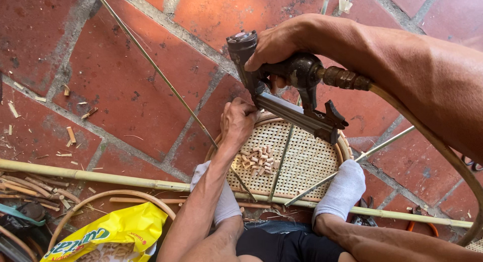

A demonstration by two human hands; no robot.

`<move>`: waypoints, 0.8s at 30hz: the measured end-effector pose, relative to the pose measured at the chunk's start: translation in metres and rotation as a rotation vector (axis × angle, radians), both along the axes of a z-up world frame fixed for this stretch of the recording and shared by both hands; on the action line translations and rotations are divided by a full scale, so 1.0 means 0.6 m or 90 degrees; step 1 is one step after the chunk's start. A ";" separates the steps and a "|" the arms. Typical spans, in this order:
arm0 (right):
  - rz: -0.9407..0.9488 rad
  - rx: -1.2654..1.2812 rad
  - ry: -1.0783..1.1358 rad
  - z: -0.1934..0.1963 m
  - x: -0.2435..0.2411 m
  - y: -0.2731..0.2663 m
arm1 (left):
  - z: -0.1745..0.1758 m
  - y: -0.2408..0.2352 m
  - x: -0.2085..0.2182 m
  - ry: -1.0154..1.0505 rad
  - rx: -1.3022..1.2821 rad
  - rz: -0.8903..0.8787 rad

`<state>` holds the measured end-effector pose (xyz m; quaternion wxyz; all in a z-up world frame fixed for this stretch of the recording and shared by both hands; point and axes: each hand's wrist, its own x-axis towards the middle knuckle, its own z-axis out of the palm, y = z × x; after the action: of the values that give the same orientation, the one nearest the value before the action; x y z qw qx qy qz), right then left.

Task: The person sits on a tiled floor and assembles a round woven basket by attaching bamboo strips to its rim. They use a pneumatic nail gun to fasten the strips in place, repeatedly positioning and nailing each segment.

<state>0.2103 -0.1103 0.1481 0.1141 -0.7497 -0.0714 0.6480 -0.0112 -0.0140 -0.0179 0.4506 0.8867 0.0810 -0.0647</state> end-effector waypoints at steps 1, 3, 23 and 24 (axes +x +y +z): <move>0.001 0.005 -0.002 0.000 0.000 0.002 | 0.001 0.001 -0.002 -0.007 -0.002 0.004; 0.004 0.010 0.001 0.005 -0.006 0.003 | 0.002 0.001 -0.009 -0.021 -0.006 0.007; 0.211 -0.010 -0.305 0.093 -0.053 -0.070 | 0.046 -0.016 -0.189 -0.178 0.303 -0.243; 0.177 -0.009 -0.302 0.096 -0.046 -0.069 | 0.044 -0.023 -0.186 -0.162 0.311 -0.250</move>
<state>0.1827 -0.1517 0.2058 -0.0014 -0.8644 -0.1937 0.4640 -0.1228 -0.0279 0.0085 0.2099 0.9682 -0.1349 -0.0177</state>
